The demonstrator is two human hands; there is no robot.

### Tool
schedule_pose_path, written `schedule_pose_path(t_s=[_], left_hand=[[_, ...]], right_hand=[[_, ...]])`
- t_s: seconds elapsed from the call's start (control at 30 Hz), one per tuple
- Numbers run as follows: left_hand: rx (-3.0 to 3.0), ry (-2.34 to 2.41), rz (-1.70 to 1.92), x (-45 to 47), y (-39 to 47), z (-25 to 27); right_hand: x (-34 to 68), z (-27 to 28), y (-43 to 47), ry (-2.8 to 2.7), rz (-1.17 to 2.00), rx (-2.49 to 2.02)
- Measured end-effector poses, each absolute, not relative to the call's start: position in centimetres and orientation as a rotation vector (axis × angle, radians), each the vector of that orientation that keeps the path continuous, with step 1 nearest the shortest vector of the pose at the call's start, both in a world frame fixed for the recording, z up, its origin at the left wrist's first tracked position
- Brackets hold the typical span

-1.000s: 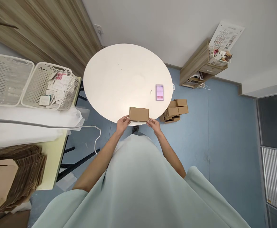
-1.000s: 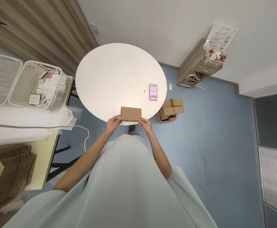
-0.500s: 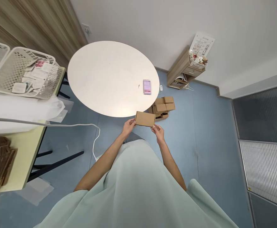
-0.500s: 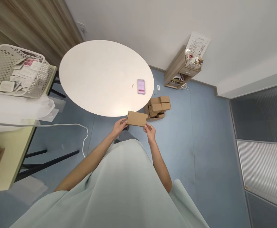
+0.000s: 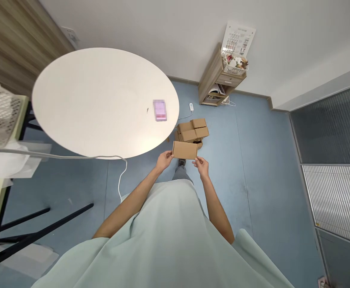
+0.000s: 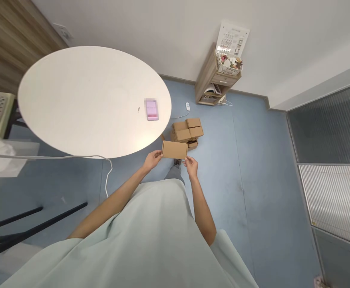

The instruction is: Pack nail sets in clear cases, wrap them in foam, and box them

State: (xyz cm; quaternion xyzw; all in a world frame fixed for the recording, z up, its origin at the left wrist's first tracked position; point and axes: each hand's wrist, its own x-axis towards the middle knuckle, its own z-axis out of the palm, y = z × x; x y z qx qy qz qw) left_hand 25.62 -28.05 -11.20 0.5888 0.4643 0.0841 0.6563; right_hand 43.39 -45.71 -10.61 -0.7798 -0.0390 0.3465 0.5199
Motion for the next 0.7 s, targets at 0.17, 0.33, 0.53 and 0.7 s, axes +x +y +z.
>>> schedule_pose_path(t_s=[0.17,0.33,0.53,0.7], left_hand=[[1.397,1.135,0.14,35.4,-28.5,-12.4],[1.408,1.239,0.078,42.3,-28.9,-13.7],[1.43,1.367,0.079,46.6,-27.0,-15.5],[1.444,1.45,0.104,49.2,-23.9,-17.7]], right_hand=[[53.0,-11.8,-45.1,-0.111,0.805,-2.002],[61.0,-13.7,-43.9,-0.227,0.88,-2.046],[65.9,-17.2,-40.7,-0.292,0.966,-2.093],[67.6,-20.3,-36.6,-0.289,1.0,-2.126]])
